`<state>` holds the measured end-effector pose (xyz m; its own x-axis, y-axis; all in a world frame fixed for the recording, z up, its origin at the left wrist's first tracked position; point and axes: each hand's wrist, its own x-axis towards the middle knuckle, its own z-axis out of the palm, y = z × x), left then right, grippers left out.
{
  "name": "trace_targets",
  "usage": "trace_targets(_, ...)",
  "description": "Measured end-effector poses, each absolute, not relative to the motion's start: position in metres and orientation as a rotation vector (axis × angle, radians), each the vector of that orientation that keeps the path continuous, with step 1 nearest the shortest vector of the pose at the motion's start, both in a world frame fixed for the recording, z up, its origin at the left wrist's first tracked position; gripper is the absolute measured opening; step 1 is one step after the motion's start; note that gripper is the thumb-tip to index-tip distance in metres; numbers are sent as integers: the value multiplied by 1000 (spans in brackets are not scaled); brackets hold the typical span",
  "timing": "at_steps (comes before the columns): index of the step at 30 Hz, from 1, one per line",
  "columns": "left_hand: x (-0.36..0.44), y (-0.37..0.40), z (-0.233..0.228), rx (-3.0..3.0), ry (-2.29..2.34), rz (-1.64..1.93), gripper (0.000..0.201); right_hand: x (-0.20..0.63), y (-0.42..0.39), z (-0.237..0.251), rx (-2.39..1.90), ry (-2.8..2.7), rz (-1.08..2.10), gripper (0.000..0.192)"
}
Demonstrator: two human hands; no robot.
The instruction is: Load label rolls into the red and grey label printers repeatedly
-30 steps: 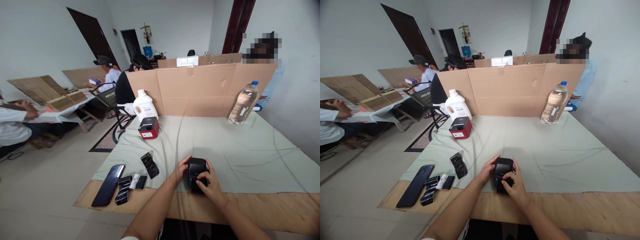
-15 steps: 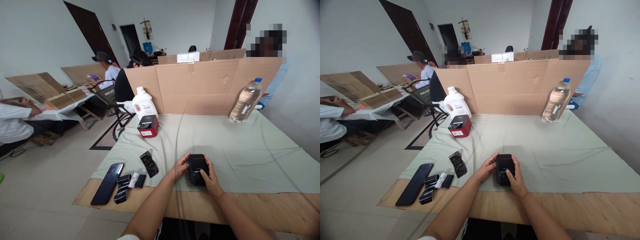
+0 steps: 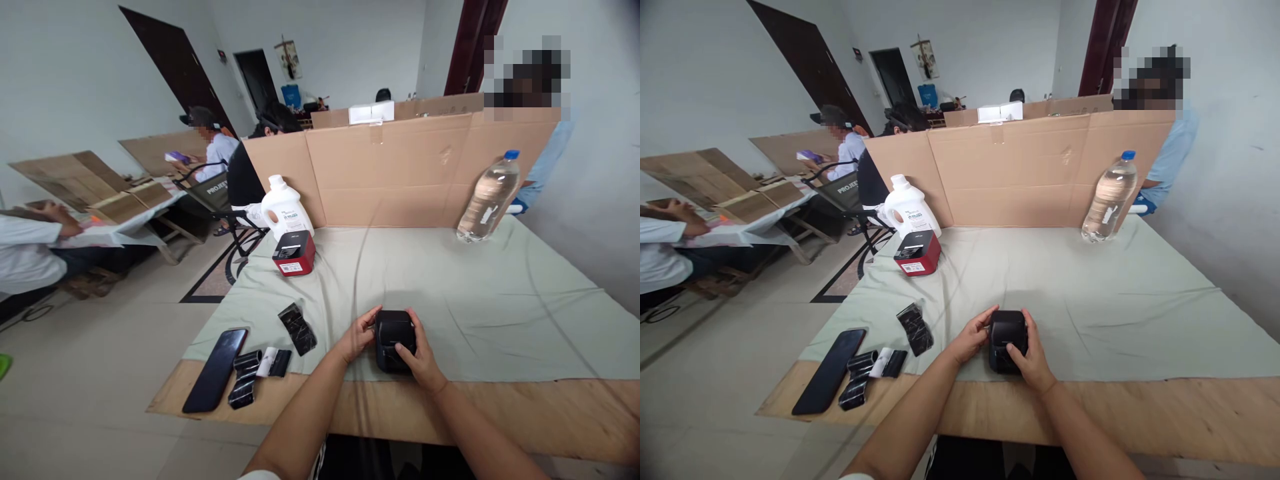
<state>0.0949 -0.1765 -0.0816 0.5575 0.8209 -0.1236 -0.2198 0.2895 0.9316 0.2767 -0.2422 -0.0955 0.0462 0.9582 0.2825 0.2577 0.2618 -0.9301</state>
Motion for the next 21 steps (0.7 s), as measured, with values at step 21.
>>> trace_targets(21, 95, -175, -83, 1167, 689, 722, 66, 282, -224, -84, -1319, -1093, 938, 45)
